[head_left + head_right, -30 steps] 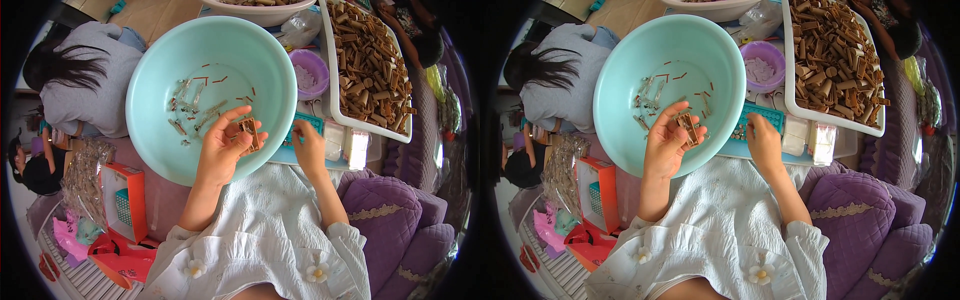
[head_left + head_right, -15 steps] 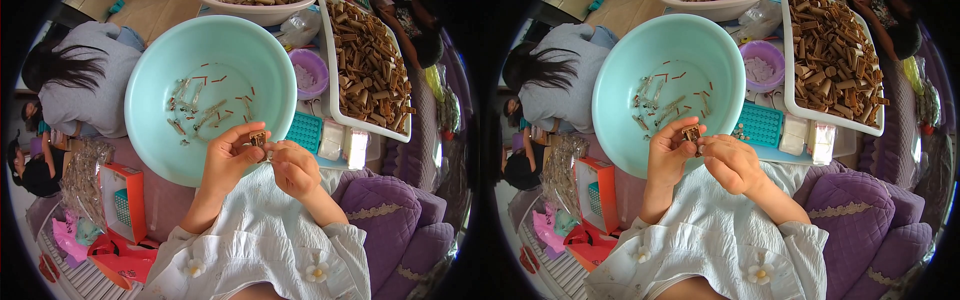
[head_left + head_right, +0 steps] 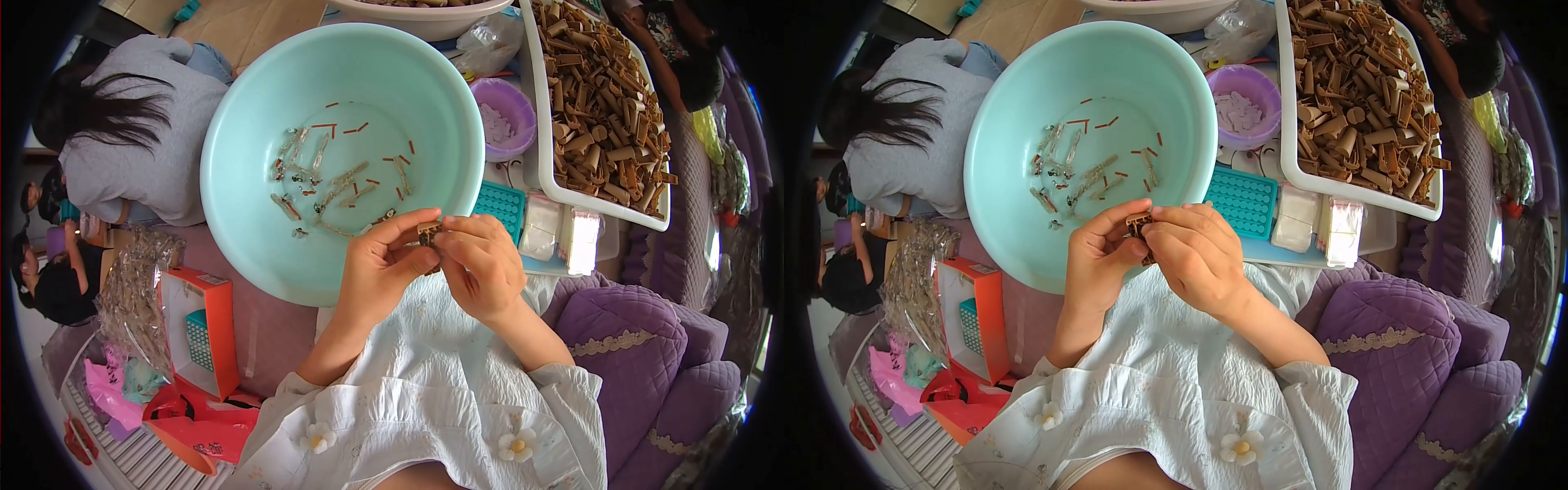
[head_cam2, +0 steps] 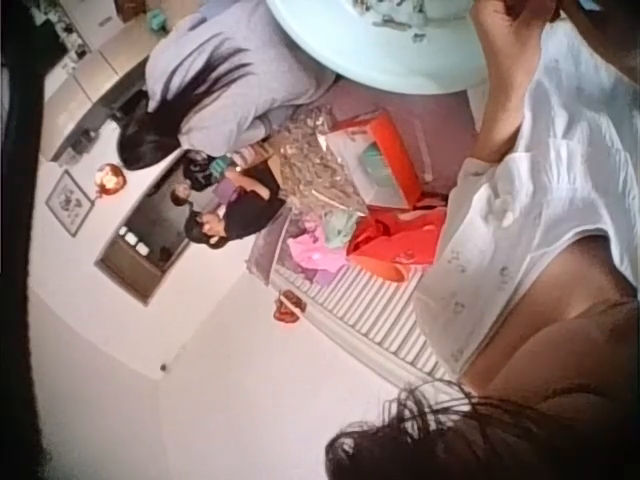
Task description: The person assembles small wooden and plastic components by hand, inserting metal parts into them.
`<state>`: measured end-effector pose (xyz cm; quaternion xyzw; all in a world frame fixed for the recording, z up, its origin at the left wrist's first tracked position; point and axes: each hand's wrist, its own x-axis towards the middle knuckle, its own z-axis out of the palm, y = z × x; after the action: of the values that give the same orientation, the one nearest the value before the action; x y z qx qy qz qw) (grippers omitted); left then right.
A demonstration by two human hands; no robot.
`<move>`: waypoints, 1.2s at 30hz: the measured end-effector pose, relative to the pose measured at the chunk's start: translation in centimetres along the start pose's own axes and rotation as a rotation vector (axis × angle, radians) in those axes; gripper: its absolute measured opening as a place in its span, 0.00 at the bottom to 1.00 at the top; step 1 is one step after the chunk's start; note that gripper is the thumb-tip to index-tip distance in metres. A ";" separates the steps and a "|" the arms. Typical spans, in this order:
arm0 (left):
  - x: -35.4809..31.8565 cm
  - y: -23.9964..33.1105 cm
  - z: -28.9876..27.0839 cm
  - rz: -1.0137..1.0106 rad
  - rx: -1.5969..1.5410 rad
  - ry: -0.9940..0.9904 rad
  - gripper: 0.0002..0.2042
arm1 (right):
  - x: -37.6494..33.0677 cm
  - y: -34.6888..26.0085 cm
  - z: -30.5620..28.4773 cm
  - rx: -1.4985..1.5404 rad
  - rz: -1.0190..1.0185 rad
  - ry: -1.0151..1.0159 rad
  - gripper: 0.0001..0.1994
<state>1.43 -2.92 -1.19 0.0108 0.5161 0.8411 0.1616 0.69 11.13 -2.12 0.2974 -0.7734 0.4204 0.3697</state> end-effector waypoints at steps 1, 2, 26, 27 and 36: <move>0.0 -0.1 -0.1 -0.016 0.036 0.007 0.17 | -0.1 0.1 -0.1 -0.001 0.001 -0.001 0.16; -0.1 0.1 0.0 -0.017 0.035 0.007 0.17 | -0.3 0.3 -0.3 0.051 0.022 -0.037 0.16; -0.5 0.1 -1.8 -0.023 0.024 0.021 0.19 | -6.5 6.2 0.2 -0.424 0.533 -0.570 0.06; -0.5 0.0 -1.9 -0.022 0.023 0.021 0.19 | -6.5 6.3 0.2 -0.425 0.532 -0.571 0.06; -0.5 -0.1 -2.1 -0.025 -0.003 0.002 0.19 | -4.4 4.2 -1.4 -0.209 0.617 -0.304 0.07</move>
<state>1.55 -4.85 -2.15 0.0030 0.5150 0.8399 0.1716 0.32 14.95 -7.07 0.0698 -0.9118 0.3817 0.1345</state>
